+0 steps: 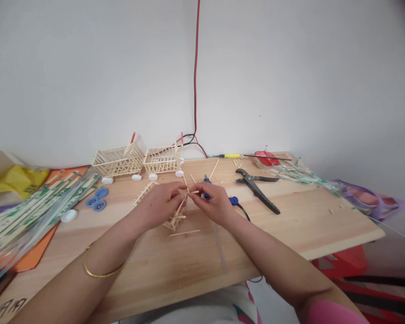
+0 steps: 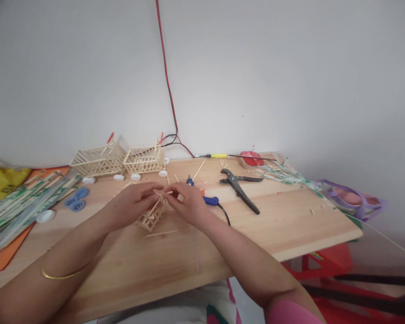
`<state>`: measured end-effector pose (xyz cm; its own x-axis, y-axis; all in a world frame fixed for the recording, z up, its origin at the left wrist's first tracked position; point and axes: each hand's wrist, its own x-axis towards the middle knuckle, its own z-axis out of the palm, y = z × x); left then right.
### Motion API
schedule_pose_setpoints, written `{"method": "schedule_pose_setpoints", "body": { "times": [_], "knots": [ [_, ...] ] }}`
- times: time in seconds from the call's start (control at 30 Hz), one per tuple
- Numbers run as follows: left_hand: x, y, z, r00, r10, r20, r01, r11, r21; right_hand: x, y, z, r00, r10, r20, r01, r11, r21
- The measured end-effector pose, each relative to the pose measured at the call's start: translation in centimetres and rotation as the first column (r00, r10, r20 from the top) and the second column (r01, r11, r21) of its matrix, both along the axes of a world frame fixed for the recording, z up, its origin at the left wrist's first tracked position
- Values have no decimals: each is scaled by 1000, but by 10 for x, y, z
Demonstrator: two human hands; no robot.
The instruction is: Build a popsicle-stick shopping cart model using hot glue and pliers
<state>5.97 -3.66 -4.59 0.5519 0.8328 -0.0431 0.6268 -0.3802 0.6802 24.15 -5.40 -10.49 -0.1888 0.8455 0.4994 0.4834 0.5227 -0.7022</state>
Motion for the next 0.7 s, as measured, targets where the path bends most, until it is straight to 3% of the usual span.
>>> {"method": "schedule_pose_setpoints", "body": {
  "times": [0.1, 0.3, 0.7],
  "knots": [
    [0, -1, 0, 999, 39, 27, -38, 999, -21, 0, 1, -1, 1000, 8, -9, -8, 1000, -6],
    [-2, 1, -2, 999, -34, -2, 34, 999, 26, 0, 0, 0, 1000, 3, -16, -3, 1000, 10],
    [-2, 0, -2, 998, -54, 27, 52, 997, 59, 0, 1, 0, 1000, -2, 2, 2, 1000, 10]
  ]
}}
